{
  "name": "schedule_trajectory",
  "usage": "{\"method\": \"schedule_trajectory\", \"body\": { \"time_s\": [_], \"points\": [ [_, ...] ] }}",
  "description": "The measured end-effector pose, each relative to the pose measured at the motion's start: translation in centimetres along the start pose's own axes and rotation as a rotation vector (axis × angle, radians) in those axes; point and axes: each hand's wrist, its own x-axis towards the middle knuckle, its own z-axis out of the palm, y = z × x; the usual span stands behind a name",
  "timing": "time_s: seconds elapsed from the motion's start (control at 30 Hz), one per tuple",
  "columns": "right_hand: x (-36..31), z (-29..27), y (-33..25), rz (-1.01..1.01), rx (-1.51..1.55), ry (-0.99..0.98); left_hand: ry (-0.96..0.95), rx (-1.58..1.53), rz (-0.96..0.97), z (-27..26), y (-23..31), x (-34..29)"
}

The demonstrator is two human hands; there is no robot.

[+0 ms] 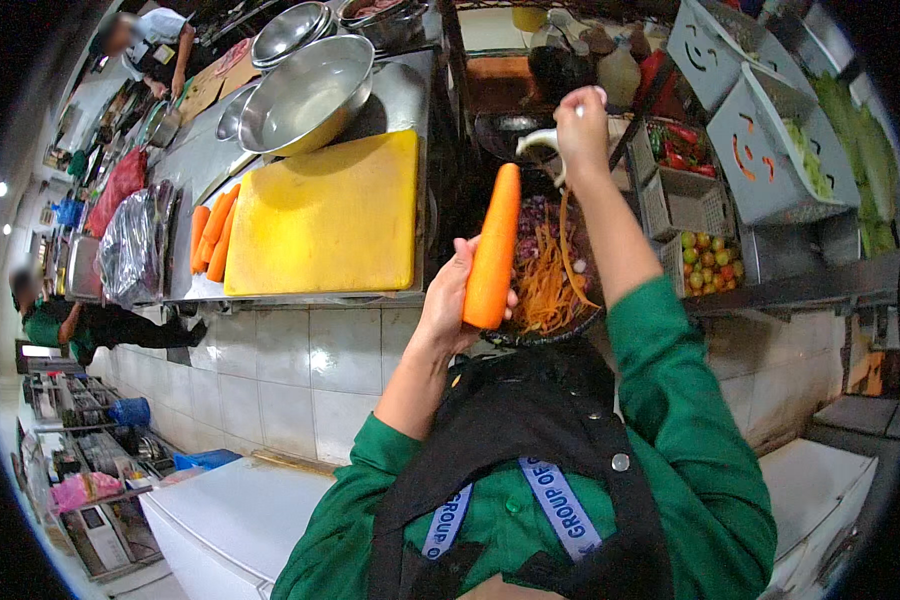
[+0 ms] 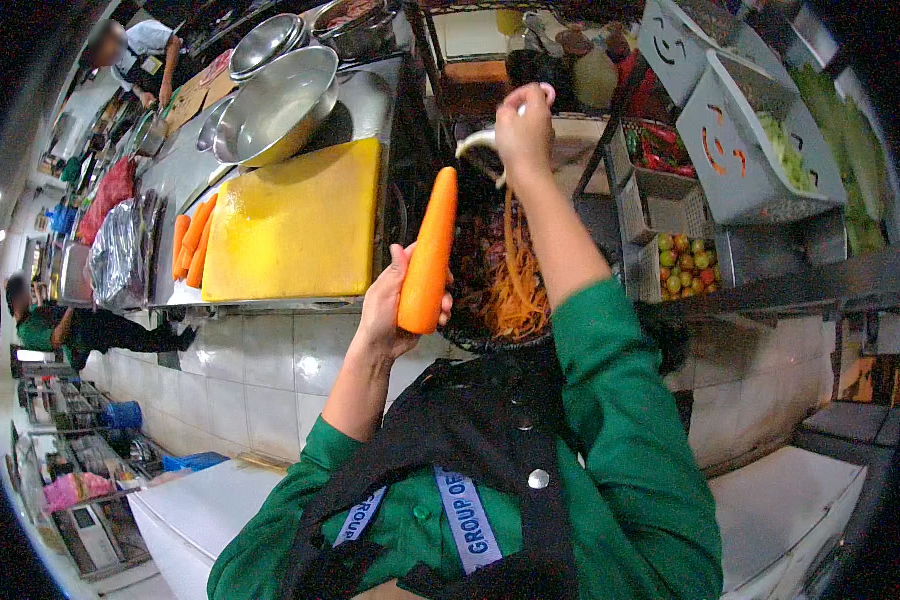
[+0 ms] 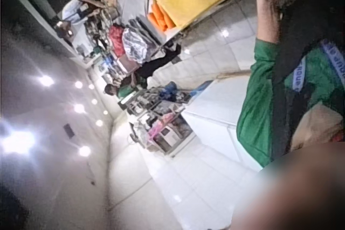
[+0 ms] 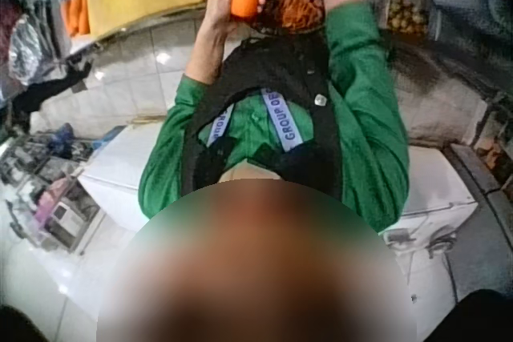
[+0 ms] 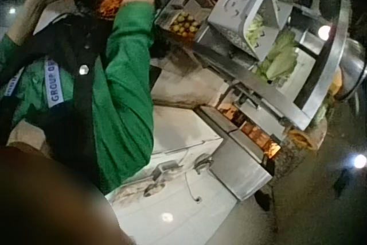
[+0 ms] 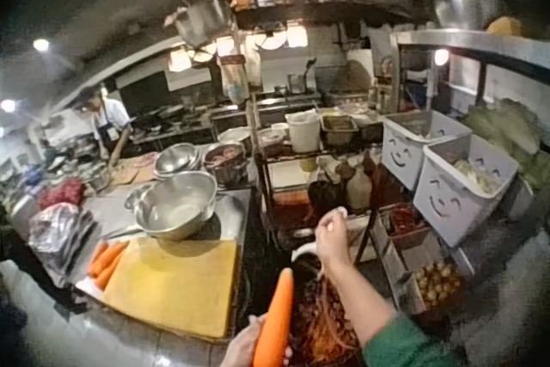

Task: The person peels several carrots using a vegetable peeler over a yellow cutting board in a commercial kitchen. After peeling, the person uses a knife to trim the ends of the carrots and places them on the cutting board.

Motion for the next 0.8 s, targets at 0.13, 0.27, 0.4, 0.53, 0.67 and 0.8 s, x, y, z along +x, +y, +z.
{"method": "schedule_trajectory", "body": {
  "time_s": [0.13,0.27,0.4,0.53,0.67,0.8],
  "points": [
    [-9.0,-1.7,-1.3,0.017,0.270,-0.366,0.163,-0.114,0.060,-1.2,-0.7,2.1],
    [-14.1,-1.5,-3.0,0.085,0.447,-0.401,0.158,-0.144,0.101,-1.2,-1.0,2.7],
    [-9.1,0.0,-2.3,-0.142,0.183,-0.274,0.111,-0.062,0.081,0.1,-0.4,1.3],
    [-0.1,0.9,-1.4,0.056,-0.043,-0.090,0.002,0.107,0.025,0.3,0.7,-0.1],
    [-2.9,-0.9,-1.8,-0.072,0.243,-0.078,0.061,0.014,0.107,-0.5,0.7,1.2],
    [-12.3,-1.6,-3.3,0.038,0.399,-0.333,0.227,-0.073,0.104,-0.8,-0.1,2.8]
  ]
}}
